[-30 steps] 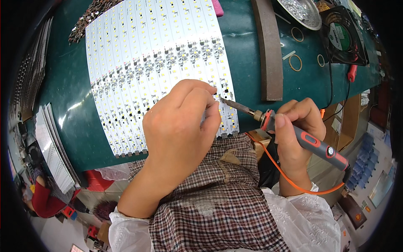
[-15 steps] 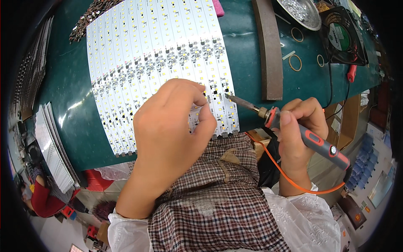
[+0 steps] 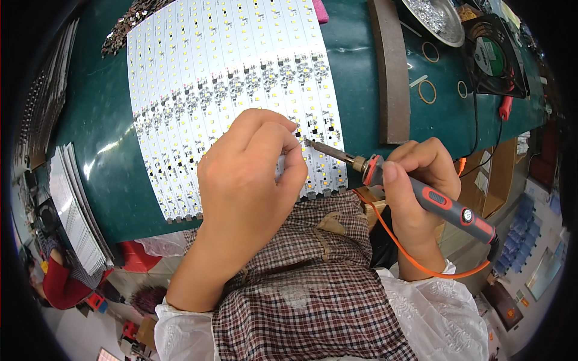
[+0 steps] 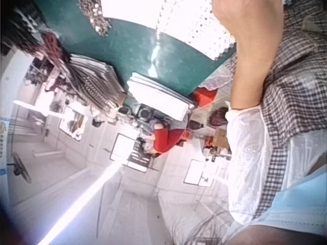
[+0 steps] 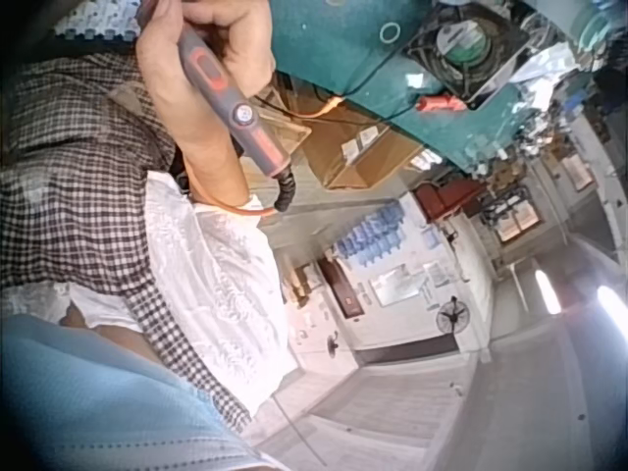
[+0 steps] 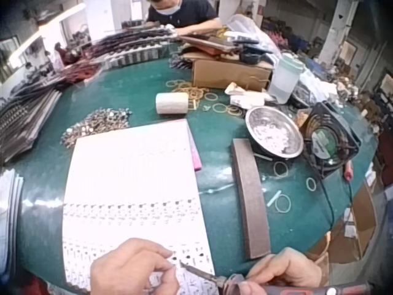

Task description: The person solders components onto a circuit board panel using a soldering iron, inserts small components into slots on another board panel by hand, and solders the inserted components in place with the soldering iron.

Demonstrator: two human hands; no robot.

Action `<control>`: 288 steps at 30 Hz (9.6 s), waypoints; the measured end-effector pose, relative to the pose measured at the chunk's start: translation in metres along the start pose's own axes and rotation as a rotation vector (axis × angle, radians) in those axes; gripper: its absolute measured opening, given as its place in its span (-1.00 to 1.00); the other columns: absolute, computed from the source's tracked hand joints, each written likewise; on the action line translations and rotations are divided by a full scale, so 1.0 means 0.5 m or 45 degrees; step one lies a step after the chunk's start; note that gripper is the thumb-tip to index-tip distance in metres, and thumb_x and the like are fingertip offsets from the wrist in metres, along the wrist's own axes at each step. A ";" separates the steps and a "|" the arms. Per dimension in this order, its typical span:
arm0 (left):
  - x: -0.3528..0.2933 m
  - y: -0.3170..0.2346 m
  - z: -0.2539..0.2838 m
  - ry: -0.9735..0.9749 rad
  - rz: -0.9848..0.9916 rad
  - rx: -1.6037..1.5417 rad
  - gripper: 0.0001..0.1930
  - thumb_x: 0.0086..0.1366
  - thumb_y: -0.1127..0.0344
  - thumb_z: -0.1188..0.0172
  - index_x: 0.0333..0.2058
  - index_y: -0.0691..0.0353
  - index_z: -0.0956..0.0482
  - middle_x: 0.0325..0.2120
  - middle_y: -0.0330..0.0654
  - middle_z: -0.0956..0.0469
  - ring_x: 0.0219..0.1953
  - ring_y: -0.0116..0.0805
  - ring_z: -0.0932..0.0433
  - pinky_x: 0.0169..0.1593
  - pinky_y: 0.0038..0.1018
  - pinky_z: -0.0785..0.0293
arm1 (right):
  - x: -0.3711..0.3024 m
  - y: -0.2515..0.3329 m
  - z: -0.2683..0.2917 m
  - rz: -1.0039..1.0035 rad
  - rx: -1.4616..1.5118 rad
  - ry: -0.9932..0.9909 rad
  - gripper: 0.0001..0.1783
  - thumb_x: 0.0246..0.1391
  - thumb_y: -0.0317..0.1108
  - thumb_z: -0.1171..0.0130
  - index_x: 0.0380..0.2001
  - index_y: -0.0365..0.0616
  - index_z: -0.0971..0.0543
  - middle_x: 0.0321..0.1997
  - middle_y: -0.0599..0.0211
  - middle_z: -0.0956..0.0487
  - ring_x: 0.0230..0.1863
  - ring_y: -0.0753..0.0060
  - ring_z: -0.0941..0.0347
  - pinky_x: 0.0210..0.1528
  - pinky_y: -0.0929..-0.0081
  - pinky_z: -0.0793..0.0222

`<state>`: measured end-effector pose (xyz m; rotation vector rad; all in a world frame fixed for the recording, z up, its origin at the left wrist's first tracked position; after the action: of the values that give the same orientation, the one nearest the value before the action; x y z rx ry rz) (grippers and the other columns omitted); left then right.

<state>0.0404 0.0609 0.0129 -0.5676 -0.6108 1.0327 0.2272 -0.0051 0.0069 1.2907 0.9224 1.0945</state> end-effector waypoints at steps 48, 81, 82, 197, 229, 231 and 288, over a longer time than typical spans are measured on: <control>-0.006 0.013 0.022 0.073 -0.001 0.039 -0.88 0.06 0.63 -0.32 -0.43 0.31 -0.60 -0.30 -0.18 -0.61 -0.48 -0.48 -0.54 -0.42 -0.60 -0.47 | -0.009 0.008 -0.030 0.058 -0.083 0.053 -0.77 0.06 -0.55 -0.35 -0.43 -0.20 -0.44 -0.50 0.31 -0.59 -0.54 0.74 -0.38 -0.51 0.70 -0.24; -0.027 0.039 0.052 0.002 0.160 0.123 -0.90 0.07 0.57 -0.36 -0.47 0.26 -0.61 -0.34 -0.27 -0.60 -0.60 -0.65 -0.46 -0.52 -0.67 -0.38 | -0.013 -0.002 -0.062 0.005 -0.008 0.023 -0.76 0.06 -0.52 -0.38 -0.40 -0.19 -0.45 -0.48 0.33 -0.62 -0.55 0.78 -0.40 -0.53 0.74 -0.26; -0.026 0.037 0.053 0.003 0.119 0.136 -0.90 0.07 0.57 -0.37 -0.46 0.27 -0.62 -0.35 -0.27 -0.60 -0.59 -0.64 -0.47 -0.52 -0.66 -0.39 | -0.013 -0.003 -0.062 -0.006 -0.009 0.024 -0.76 0.06 -0.51 -0.38 -0.41 -0.20 -0.45 -0.48 0.33 -0.62 -0.55 0.78 -0.40 -0.53 0.73 -0.26; -0.064 0.091 0.137 -0.021 0.282 0.094 -0.88 0.08 0.60 -0.32 -0.45 0.27 -0.57 -0.37 -0.23 -0.64 -0.61 -0.60 -0.39 -0.50 -0.63 -0.32 | -0.023 0.018 -0.125 -0.001 -0.002 0.087 -0.77 0.08 -0.59 -0.34 -0.34 -0.21 -0.44 -0.44 0.28 -0.63 -0.51 0.72 -0.42 -0.46 0.68 -0.31; -0.062 0.098 0.125 -0.006 0.111 0.095 -0.86 0.07 0.62 -0.33 -0.40 0.29 -0.60 -0.32 -0.23 -0.61 -0.52 -0.50 -0.51 -0.42 -0.58 -0.46 | -0.035 0.019 -0.165 0.005 -0.117 0.220 -0.73 0.06 -0.57 -0.38 -0.33 -0.22 -0.43 -0.38 0.15 -0.67 -0.45 0.68 -0.50 -0.43 0.65 -0.39; -0.062 0.095 0.129 0.003 0.116 0.073 -0.86 0.07 0.62 -0.33 -0.40 0.30 -0.60 -0.32 -0.23 -0.61 -0.52 -0.50 -0.52 -0.42 -0.59 -0.46 | -0.034 0.020 -0.165 0.030 -0.112 0.221 -0.73 0.06 -0.58 -0.37 -0.31 -0.22 -0.43 -0.38 0.18 -0.66 -0.45 0.69 -0.49 -0.43 0.67 -0.38; -0.092 0.140 0.180 -0.022 0.285 0.157 -0.91 0.11 0.57 -0.31 -0.44 0.28 -0.58 -0.29 -0.22 -0.64 -0.58 -0.56 -0.51 -0.49 -0.62 -0.38 | -0.037 0.028 -0.203 0.071 -0.081 0.209 -0.73 0.07 -0.58 -0.37 -0.29 -0.21 -0.43 -0.38 0.25 -0.64 -0.49 0.71 -0.44 -0.46 0.67 -0.34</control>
<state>-0.0823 0.0603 0.0191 -0.5266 -0.5024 1.2779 0.1235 0.0028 0.0108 1.1940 0.9699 1.2778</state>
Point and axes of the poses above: each hand's wrist, its own x-axis towards the middle knuckle, its own z-axis out of the back of the hand, y = z × x, the point moved 7 cm from there along x, towards the middle knuckle
